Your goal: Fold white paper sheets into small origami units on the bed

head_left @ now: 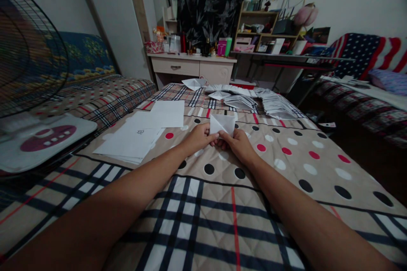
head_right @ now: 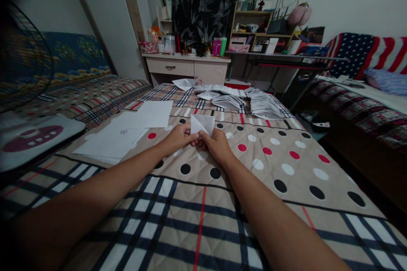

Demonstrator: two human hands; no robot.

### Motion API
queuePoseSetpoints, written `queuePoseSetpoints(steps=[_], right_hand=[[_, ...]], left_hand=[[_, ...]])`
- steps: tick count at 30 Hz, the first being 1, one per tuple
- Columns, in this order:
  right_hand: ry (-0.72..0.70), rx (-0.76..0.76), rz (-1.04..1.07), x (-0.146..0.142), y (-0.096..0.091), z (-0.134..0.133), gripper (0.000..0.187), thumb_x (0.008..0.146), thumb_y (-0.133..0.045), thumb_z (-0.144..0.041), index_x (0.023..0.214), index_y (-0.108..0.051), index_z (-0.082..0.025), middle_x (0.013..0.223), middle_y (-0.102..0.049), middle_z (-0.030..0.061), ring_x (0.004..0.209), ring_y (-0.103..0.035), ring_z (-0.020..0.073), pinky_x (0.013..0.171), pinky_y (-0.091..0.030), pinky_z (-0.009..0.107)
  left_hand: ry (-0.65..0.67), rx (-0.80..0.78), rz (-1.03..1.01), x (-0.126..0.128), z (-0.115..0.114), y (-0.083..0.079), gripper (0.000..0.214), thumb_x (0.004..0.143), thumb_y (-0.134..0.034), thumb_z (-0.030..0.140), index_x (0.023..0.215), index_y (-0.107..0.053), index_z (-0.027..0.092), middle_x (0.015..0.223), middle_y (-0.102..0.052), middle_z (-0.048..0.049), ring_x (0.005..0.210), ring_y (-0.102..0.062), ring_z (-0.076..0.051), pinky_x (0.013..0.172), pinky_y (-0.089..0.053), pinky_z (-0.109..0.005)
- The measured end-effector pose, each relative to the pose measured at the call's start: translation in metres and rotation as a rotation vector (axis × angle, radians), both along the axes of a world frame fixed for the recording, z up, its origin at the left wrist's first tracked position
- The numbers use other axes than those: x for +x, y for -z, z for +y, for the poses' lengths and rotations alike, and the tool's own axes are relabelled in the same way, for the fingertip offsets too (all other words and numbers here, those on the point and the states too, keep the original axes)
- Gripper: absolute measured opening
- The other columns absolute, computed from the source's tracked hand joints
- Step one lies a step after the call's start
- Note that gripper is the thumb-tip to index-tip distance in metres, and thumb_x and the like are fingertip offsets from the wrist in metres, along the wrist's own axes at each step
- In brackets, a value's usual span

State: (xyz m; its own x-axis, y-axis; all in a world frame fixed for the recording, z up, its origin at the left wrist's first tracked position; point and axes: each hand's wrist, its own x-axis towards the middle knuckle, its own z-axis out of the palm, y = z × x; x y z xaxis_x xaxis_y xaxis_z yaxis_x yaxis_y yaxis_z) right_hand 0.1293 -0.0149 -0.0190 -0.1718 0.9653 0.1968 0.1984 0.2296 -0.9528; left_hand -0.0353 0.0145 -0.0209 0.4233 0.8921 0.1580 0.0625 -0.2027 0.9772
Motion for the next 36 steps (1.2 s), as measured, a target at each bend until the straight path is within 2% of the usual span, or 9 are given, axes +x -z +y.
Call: queuePoseSetpoints(steps=[36], right_hand=[[0.0,-0.012,-0.015,0.0006,0.0018,0.0016,0.046,0.083,-0.062,-0.056,0.068,-0.066,-0.013,0.063,-0.068,0.0078,0.049,-0.056,0.013,0.049,-0.045,0.024]], left_hand=[[0.007,0.004,0.008,0.0005,-0.0002,-0.0001,0.005,0.082,-0.063,0.013,0.086,-0.062,0.009,0.066,-0.065,-0.0012,0.054,-0.06,-0.009,0.054,-0.05,-0.019]])
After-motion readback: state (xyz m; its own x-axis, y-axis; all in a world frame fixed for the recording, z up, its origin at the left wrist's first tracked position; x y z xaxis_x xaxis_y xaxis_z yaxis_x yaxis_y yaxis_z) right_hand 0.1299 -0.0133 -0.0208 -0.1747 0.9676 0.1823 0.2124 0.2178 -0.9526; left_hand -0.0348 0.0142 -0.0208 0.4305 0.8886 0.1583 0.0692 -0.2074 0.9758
